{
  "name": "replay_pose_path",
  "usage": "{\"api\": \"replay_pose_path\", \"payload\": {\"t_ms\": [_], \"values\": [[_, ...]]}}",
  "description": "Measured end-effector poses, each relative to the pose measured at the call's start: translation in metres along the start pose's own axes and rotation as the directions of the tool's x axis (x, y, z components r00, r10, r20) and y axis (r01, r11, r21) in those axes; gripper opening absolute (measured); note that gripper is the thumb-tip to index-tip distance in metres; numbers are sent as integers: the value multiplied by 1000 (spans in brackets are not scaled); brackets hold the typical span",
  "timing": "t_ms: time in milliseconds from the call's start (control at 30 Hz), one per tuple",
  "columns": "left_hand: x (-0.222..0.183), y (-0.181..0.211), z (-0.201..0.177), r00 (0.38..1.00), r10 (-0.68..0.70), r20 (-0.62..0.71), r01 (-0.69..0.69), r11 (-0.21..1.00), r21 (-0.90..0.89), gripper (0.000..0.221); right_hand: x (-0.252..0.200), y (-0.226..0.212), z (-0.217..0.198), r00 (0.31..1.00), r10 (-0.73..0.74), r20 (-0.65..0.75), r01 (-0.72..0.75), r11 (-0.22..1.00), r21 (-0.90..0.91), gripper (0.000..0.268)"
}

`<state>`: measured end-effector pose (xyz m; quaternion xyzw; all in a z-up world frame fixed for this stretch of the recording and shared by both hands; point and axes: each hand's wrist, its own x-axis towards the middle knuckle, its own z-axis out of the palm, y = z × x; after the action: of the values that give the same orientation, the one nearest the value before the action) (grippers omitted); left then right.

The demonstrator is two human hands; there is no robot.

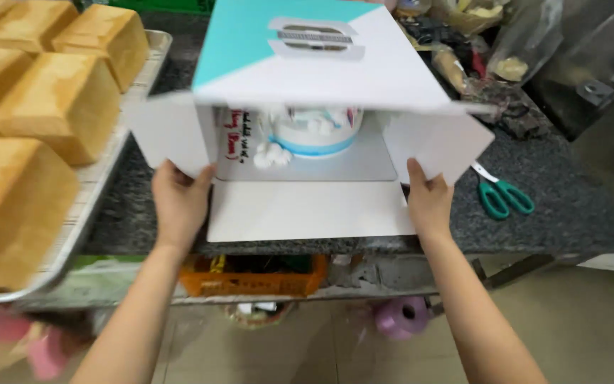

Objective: The person assembles a cardboard cake box, places a cake inside, secures the box closed, and ties a ribbon around it, using scissors to trim the ribbon.

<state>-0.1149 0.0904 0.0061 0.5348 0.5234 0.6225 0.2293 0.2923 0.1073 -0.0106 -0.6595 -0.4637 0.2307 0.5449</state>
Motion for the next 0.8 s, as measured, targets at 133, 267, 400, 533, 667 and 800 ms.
{"api": "replay_pose_path", "payload": {"t_ms": [133, 267, 400, 533, 667, 800], "values": [[-4, -14, -6, 990, 136, -23, -135, 990, 43, 28, -5, 22, 5, 879, -477, 23, 475, 867, -149, 36], [-21, -22, -14, 933, 360, -22, -352, 921, 167, 32, -19, 26, -2, 647, -762, 31, 744, 623, -242, 65], [-51, -6, -14, 673, 738, -40, -671, 633, 385, 43, -18, 27, -7, 455, -876, 163, 866, 392, -309, 92], [-60, -23, -19, 799, 600, 41, -552, 706, 444, 49, -21, 19, -8, 427, -878, 214, 889, 365, -278, 108], [-60, -5, -25, 795, 596, 115, -591, 717, 371, 72, -28, 5, -8, 402, -882, 246, 915, 397, -71, 101], [-48, 2, -32, 724, 659, 202, -681, 639, 357, 76, -41, -10, -6, 455, -865, 213, 886, 463, -13, 107]]}}
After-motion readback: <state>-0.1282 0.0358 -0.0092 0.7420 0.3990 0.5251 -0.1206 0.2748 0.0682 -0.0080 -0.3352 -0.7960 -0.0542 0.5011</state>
